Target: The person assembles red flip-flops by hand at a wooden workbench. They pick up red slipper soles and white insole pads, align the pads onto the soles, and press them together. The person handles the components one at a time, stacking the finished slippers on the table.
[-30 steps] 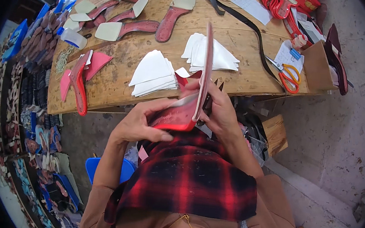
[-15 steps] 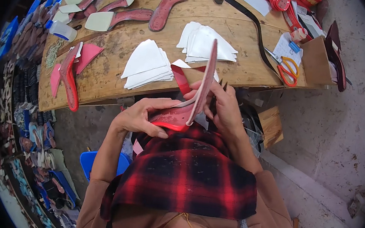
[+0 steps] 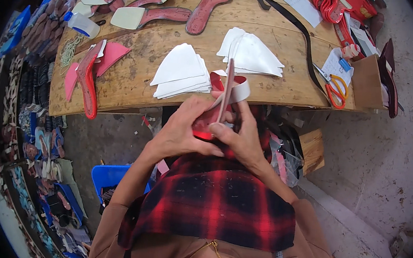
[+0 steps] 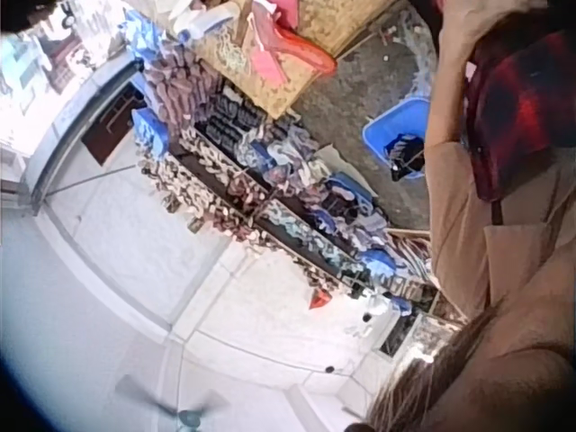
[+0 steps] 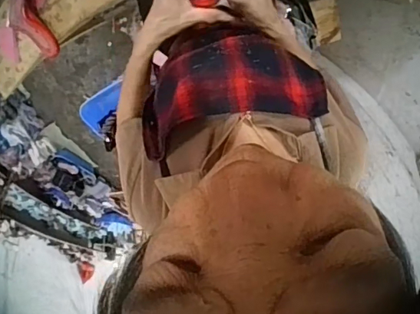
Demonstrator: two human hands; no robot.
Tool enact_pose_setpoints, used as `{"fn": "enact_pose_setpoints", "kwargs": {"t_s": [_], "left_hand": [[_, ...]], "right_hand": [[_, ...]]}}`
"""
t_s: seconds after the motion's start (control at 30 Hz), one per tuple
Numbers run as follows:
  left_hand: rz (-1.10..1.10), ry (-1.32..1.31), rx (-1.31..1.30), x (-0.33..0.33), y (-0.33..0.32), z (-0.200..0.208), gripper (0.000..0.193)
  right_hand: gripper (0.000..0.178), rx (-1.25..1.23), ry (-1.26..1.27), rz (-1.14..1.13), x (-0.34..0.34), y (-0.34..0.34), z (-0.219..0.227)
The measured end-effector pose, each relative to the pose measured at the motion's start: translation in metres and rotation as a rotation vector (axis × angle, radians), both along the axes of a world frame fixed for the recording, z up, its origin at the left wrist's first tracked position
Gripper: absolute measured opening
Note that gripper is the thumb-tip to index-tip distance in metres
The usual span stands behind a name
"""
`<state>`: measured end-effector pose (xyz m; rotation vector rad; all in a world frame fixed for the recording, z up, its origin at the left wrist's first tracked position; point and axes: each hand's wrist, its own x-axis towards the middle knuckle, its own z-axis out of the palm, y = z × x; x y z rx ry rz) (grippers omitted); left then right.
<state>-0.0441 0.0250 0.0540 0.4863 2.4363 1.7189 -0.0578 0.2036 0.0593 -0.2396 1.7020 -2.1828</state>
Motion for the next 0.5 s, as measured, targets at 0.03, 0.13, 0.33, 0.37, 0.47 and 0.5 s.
{"fn": "enact_pose_setpoints", "kwargs": {"t_s": [0.03,0.13,0.33,0.37,0.47,0.5], "left_hand": [[0.009,0.026,-0.074,0.000,0.002,0.005,0.081],[0.080,0.081,-0.165,-0.003,0.003,0.026,0.090],[-0.230,-0.267,-0.092,-0.007,0.004,0.050,0.105],[-0.249,-0.281,-0.147,-0.007,0.005,0.052,0.104],[-0.233,-0.208,-0.296,0.000,0.005,0.052,0.098],[-0.247,-0.225,-0.372,-0.001,0.005,0.053,0.097]], "right_hand": [[0.073,0.025,0.048,-0.003,0.001,-0.004,-0.001],[0.063,-0.105,-0.040,-0.009,-0.006,-0.003,0.007],[0.019,-0.138,-0.294,-0.236,-0.028,0.025,-0.045],[0.018,-0.170,-0.330,-0.267,-0.027,0.018,-0.052],[0.015,-0.098,-0.303,-0.261,-0.036,0.026,-0.046],[0.014,-0.071,-0.301,-0.249,-0.039,0.027,-0.038]]}}
